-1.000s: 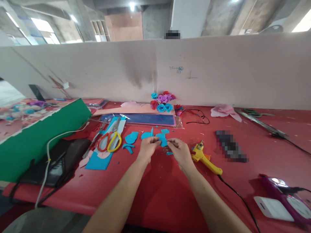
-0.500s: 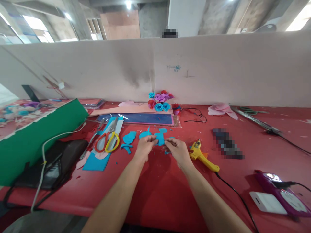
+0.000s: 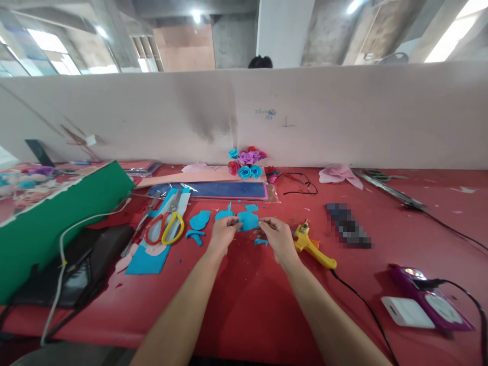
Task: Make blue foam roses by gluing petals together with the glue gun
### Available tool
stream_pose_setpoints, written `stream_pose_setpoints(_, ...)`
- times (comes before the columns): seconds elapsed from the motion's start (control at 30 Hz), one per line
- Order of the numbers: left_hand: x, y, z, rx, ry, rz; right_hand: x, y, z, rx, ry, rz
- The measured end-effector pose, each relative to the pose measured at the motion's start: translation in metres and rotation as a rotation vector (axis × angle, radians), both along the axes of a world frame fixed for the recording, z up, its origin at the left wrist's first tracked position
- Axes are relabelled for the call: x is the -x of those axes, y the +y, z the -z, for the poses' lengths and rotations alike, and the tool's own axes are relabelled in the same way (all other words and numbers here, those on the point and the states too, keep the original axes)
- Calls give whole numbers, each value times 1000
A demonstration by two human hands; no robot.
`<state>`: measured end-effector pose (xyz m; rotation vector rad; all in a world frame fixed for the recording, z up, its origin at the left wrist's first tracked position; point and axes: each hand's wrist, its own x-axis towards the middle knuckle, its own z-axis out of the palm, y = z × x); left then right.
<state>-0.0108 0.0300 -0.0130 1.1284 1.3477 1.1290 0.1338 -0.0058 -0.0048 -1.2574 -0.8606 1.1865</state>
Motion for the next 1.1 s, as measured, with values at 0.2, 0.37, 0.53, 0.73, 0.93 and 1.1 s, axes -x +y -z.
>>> stream_pose_setpoints(0.2, 6, 8, 11, -77, 138, 10, 0, 1, 2, -55, 3, 71)
stream_pose_setpoints(0.37, 4, 0, 1, -262, 163, 45, 2, 3, 10, -113, -160, 29)
stream_pose_setpoints(0.53, -5, -8, -10, -123, 31, 158, 5, 0, 9, -212, -435, -14)
stream_pose_setpoints(0.73, -6, -6, -11, -53, -77, 115, 14, -5, 8, -330, -432, -37)
stream_pose_setpoints(0.93, 0, -2, -7, -50, -191, 5, 11, -5, 11, -432, -642, -69)
stream_pose_setpoints(1.1, 7, 5, -4, 17, -342, -83, 4, -6, 8, -448, -957, 75)
